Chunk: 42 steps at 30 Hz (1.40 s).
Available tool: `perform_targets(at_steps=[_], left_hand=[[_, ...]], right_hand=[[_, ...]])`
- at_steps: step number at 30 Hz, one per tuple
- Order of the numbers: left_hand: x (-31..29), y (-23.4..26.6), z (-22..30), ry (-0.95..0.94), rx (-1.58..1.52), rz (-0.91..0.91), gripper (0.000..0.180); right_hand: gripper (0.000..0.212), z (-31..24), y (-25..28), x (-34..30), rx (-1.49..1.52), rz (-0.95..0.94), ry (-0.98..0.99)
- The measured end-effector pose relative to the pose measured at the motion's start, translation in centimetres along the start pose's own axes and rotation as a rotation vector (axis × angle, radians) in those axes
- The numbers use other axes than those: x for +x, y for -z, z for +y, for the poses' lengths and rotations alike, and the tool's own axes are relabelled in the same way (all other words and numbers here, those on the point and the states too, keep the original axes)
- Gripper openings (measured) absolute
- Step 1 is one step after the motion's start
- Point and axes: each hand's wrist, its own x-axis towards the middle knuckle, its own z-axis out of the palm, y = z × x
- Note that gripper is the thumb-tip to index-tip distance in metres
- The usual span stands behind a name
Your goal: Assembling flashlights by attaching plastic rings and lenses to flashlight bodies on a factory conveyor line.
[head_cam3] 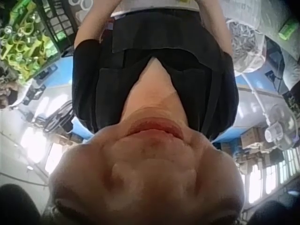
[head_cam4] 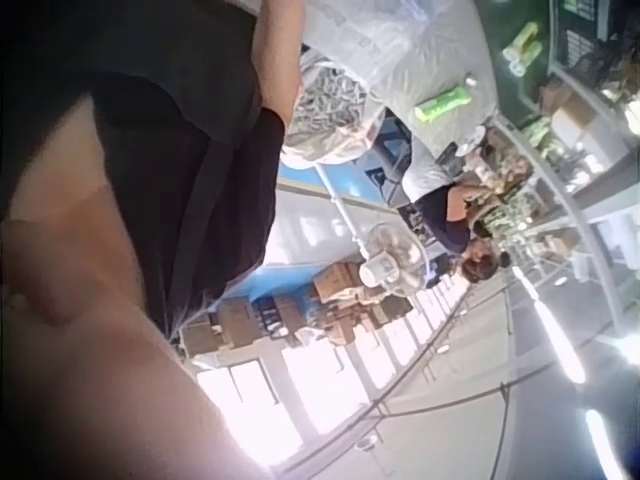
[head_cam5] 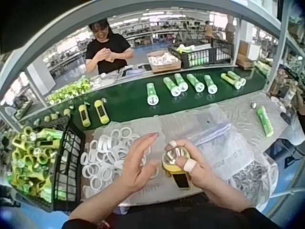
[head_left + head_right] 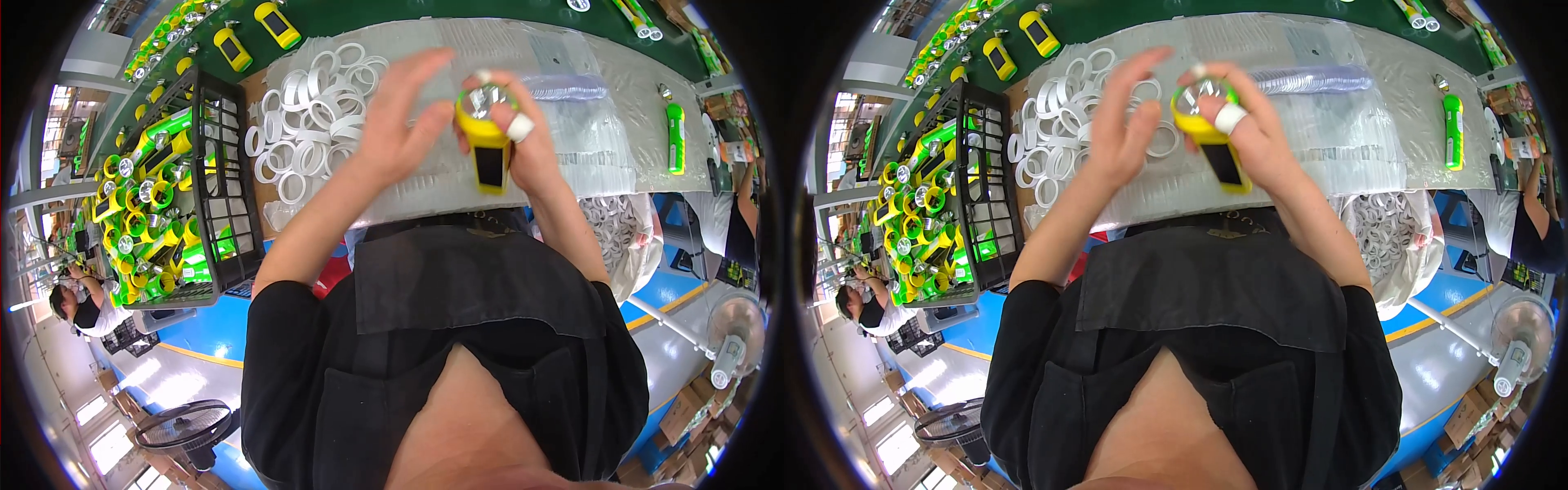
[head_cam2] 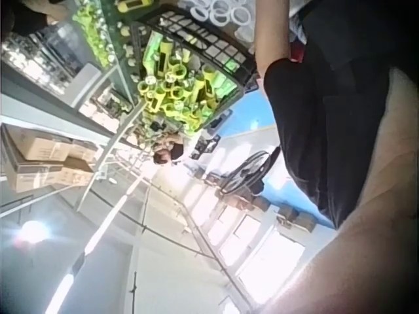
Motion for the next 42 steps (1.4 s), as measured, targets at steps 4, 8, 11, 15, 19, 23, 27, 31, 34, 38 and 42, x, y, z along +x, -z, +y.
perform_targets(at_steps=[4, 8, 11, 15, 19, 23, 27, 31, 34, 38, 42], left_hand=[[-0.5, 5.1, -0.4, 0.078, 0.743, -0.364, 0.029], [-2.7, 5.5, -0.7, 0.098, 0.851, -0.502, 0.025], [-2.4, 5.4, -1.2, 0.092, 0.71, -0.38, 0.023], [0.3, 3.3, 0.8, 0.272, 0.032, -0.113, 0.019], [3.2, 1.1, 1.1, 0.199, -0.167, -0.039, 0.016], [6.9, -0.4, 1.4, 0.144, -0.048, -0.089, 0.019], [8.0, -2.1, 1.8, 0.165, -0.025, -0.294, 0.023], [8.4, -2.2, 0.0, 0.005, 0.04, -0.402, 0.023], [8.5, -2.0, -0.2, 0.018, 0.08, -0.454, 0.02], [7.6, -2.1, -0.6, 0.14, -0.046, -0.227, 0.02], [7.0, 0.3, 0.0, 0.027, -0.005, -0.048, 0.016]], right_hand=[[0.032, 1.2, 1.8, 1.9, -0.061, 0.022, 0.326], [0.031, 2.9, 1.7, 1.7, -0.236, 0.038, 0.32], [0.03, 2.4, 1.5, 2.0, -0.157, 0.052, 0.271], [0.028, 2.4, 1.6, 2.0, -0.154, 0.027, 0.265], [0.035, 2.3, 1.1, 1.8, -0.184, 0.058, 0.238], [0.045, 2.8, 2.1, 2.0, -0.258, -0.027, 0.21], [0.06, 2.9, 2.6, 2.2, -0.335, -0.044, 0.283], [0.062, 2.9, 2.5, 2.9, -0.339, -0.102, 0.276], [0.068, 2.9, 2.9, 3.1, -0.318, -0.15, 0.165], [0.058, 3.0, 2.1, 2.4, -0.265, -0.052, 0.208], [0.045, 2.4, 2.2, 2.1, -0.16, 0.021, 0.208]])
